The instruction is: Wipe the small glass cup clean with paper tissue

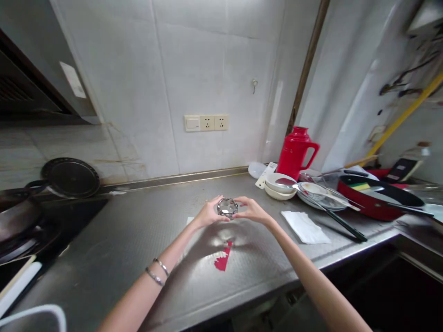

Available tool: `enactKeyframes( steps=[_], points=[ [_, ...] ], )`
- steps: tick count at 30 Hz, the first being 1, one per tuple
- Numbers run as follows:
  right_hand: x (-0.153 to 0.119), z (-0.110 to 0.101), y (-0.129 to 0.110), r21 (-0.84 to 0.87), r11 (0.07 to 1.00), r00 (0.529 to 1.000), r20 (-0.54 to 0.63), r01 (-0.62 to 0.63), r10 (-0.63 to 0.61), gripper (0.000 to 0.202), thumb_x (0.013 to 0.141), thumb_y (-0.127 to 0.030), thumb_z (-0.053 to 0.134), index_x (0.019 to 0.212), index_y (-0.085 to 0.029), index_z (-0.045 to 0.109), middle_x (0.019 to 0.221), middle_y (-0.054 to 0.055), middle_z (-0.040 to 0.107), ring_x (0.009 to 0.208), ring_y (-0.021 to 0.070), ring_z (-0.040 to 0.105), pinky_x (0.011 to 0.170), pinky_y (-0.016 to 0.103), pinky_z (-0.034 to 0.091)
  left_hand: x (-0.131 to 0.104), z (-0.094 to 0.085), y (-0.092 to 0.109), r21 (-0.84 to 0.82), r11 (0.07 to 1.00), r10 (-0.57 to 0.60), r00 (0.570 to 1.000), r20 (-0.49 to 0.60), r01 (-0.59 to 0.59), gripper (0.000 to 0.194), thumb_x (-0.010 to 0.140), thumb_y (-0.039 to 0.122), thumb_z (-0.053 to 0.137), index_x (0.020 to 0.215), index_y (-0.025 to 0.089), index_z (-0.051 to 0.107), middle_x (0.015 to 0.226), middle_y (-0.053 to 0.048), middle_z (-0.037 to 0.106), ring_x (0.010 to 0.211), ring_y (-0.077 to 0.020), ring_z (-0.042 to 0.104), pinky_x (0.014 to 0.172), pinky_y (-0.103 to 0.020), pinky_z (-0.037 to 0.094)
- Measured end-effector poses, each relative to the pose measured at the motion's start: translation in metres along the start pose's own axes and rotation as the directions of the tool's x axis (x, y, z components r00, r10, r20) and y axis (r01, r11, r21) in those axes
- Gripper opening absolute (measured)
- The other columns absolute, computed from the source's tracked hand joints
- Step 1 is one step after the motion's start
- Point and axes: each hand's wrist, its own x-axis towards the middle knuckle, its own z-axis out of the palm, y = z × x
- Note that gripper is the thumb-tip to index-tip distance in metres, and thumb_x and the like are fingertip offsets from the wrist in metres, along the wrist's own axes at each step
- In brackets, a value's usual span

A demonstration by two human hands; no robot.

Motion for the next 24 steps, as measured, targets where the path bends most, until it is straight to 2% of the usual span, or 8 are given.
enactKeyframes(
  steps=[5, 7, 12, 17, 24],
  points=[
    [-0.034, -0.051, 0.029, -0.107, 0.990, 0.995, -0.055, -0.091, 0.086, 0.063, 0.057, -0.042, 0.081, 0.113, -0.017, 0.065, 0.113, 0.011, 0.066, 0.105, 0.0279, 0.060, 0.087, 0.040, 0.050, 0.042, 0.056, 0.014, -0.048, 0.997, 0.072, 0.992, 0.100, -0.067, 0.101, 0.043, 0.044, 0.087, 0.132, 0.012, 0.050, 0.143, -0.019, 0.040, 0.136, -0.0348, 0.032, 0.115, -0.048, 0.021],
    [-0.047, -0.069, 0.040, -0.129, 0.982, 0.990, -0.061, -0.135, 0.128, 0.064, 0.057, -0.042, 0.081, 0.113, -0.015, 0.064, 0.113, 0.012, 0.066, 0.105, 0.0287, 0.060, 0.087, 0.041, 0.050, 0.057, 0.079, 0.016, -0.046, 0.996, 0.081, 0.988, 0.133, -0.076, 0.103, 0.041, 0.045, 0.087, 0.131, 0.010, 0.051, 0.142, -0.021, 0.040, 0.136, -0.0359, 0.032, 0.114, -0.048, 0.023],
    [-0.072, -0.103, 0.064, -0.162, 0.961, 0.974, -0.050, -0.226, 0.221, 0.061, 0.061, -0.042, 0.078, 0.115, -0.018, 0.064, 0.116, 0.011, 0.066, 0.109, 0.0302, 0.058, 0.089, 0.041, 0.050, 0.082, 0.128, 0.019, -0.100, 0.990, 0.115, 0.980, 0.162, -0.100, 0.099, 0.041, 0.045, 0.088, 0.128, 0.013, 0.054, 0.141, -0.019, 0.044, 0.134, -0.0367, 0.034, 0.112, -0.050, 0.025],
    [-0.084, -0.120, 0.086, -0.190, 0.951, 0.970, -0.026, -0.242, 0.242, 0.065, 0.061, -0.046, 0.077, 0.118, -0.018, 0.063, 0.118, 0.011, 0.065, 0.109, 0.0297, 0.058, 0.089, 0.042, 0.050, 0.091, 0.152, 0.023, -0.096, 0.989, 0.127, 0.978, 0.167, -0.112, 0.095, 0.042, 0.045, 0.087, 0.126, 0.015, 0.055, 0.137, -0.018, 0.049, 0.132, -0.0354, 0.038, 0.111, -0.048, 0.028],
    [-0.088, -0.123, 0.100, -0.231, 0.941, 0.967, 0.008, -0.246, 0.255, 0.064, 0.064, -0.049, 0.074, 0.119, -0.018, 0.062, 0.118, 0.011, 0.065, 0.106, 0.0286, 0.059, 0.086, 0.039, 0.050, 0.094, 0.164, 0.015, -0.066, 0.992, 0.121, 0.975, 0.187, -0.111, 0.091, 0.044, 0.049, 0.085, 0.123, 0.014, 0.057, 0.132, -0.016, 0.053, 0.131, -0.0357, 0.039, 0.110, -0.045, 0.030]
  ],
)
